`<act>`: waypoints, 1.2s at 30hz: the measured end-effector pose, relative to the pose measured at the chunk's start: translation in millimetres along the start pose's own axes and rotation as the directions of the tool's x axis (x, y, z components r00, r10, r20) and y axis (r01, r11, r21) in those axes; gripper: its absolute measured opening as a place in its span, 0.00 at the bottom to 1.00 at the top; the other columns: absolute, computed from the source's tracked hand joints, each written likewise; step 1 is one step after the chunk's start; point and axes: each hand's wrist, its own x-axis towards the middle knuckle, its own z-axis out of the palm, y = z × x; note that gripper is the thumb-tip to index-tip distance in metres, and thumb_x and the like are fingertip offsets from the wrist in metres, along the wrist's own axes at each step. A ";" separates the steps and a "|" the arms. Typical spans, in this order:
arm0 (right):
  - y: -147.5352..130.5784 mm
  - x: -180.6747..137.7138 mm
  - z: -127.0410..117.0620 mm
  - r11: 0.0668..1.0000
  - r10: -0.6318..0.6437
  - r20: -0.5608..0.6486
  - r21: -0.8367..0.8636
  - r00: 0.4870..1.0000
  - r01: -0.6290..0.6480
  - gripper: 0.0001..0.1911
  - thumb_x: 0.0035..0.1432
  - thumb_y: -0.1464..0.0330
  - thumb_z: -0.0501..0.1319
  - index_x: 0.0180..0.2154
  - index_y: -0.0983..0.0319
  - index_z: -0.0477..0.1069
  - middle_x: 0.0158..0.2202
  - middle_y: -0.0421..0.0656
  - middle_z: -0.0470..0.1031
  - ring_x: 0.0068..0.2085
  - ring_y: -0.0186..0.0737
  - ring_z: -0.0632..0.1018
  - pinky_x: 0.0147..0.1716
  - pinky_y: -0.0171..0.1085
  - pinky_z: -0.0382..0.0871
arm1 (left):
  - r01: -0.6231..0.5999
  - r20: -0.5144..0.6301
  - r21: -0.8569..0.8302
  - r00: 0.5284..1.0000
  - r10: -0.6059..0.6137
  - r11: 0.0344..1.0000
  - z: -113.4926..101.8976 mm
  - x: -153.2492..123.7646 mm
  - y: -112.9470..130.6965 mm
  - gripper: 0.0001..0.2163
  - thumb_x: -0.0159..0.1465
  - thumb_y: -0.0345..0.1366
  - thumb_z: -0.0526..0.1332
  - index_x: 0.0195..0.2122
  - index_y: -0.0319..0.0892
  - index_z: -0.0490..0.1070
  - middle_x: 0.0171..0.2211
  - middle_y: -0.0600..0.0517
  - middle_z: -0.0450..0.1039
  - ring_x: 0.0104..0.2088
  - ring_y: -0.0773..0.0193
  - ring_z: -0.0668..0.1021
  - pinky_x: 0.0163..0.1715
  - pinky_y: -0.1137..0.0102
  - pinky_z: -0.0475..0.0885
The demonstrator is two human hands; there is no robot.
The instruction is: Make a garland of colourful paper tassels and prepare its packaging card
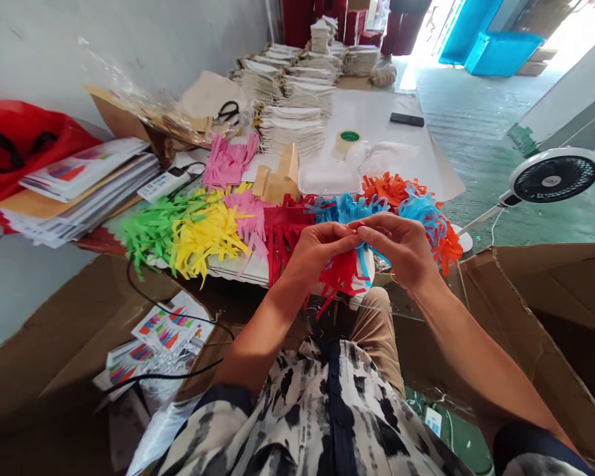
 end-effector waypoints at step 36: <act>88.2 226.7 56.2 0.388 0.110 0.156 -0.916 0.982 0.102 0.16 0.67 0.62 0.61 0.50 0.59 0.84 0.53 0.54 0.81 0.52 0.54 0.79 0.48 0.46 0.70 | -0.085 -0.318 -0.026 0.945 0.073 0.996 -66.9 -21.8 -2.0 0.10 0.63 0.44 0.74 0.35 0.45 0.79 0.25 0.58 0.75 0.27 0.71 0.74 0.36 0.72 0.70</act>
